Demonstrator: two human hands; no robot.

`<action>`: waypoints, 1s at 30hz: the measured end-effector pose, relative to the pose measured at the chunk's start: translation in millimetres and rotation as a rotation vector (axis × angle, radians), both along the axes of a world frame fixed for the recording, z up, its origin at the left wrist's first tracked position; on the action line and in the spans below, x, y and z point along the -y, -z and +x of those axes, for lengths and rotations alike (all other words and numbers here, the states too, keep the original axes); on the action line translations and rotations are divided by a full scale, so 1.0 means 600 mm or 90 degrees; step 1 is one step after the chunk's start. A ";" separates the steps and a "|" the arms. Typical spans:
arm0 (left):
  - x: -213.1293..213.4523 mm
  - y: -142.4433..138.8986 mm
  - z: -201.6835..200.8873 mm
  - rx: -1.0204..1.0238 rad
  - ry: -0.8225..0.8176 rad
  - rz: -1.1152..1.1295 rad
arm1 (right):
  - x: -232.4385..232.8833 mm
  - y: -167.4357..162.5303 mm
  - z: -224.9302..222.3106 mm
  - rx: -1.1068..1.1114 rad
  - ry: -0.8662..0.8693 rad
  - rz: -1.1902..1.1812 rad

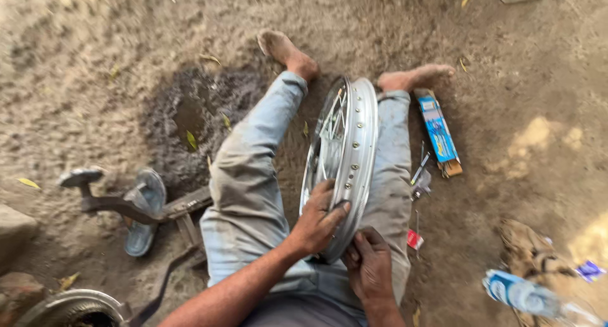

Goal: The person carries a bicycle wheel rim and sits on the ground. They use a spoke wrench to tighten the nipples on the wheel spokes, rotating the wheel to access different sections. The person continues adjusting the spokes throughout the clip.

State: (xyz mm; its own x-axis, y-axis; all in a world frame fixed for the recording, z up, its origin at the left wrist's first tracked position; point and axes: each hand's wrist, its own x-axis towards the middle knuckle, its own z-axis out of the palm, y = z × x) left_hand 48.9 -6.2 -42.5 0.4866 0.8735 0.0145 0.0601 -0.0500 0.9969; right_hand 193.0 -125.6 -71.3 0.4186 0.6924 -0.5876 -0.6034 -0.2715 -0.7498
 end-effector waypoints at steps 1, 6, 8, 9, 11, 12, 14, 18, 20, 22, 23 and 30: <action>0.000 -0.001 -0.002 0.004 0.013 0.013 | 0.009 0.001 0.004 0.009 -0.021 0.003; -0.004 -0.002 -0.005 0.004 0.029 0.045 | -0.078 -0.021 0.058 -0.075 -0.090 0.198; -0.003 -0.002 -0.006 0.018 0.036 0.062 | -0.133 -0.034 0.062 -0.072 -0.085 0.135; -0.002 -0.002 -0.007 0.035 0.035 0.045 | -0.157 -0.040 0.060 -0.011 -0.095 0.025; 0.001 -0.001 -0.011 0.065 0.030 0.017 | -0.169 -0.049 0.049 0.238 -0.210 0.066; 0.002 -0.001 -0.014 0.059 0.022 0.018 | -0.163 -0.050 0.041 0.359 -0.267 0.086; 0.003 0.001 -0.017 0.047 0.011 0.018 | -0.119 -0.043 0.020 -0.037 0.014 0.191; 0.004 0.003 -0.008 0.046 -0.018 0.018 | 0.006 0.003 -0.020 -0.058 0.017 0.039; 0.009 0.001 -0.006 0.059 -0.044 0.045 | 0.024 0.029 -0.010 0.058 -0.030 0.066; 0.019 -0.003 -0.007 0.017 -0.120 0.118 | 0.014 0.044 0.013 0.195 -0.108 0.065; 0.025 -0.004 -0.012 -0.007 -0.160 0.154 | 0.003 0.043 0.029 0.270 -0.161 0.042; 0.056 0.005 -0.039 0.054 -0.095 -0.027 | -0.051 -0.069 0.104 0.644 -0.346 0.159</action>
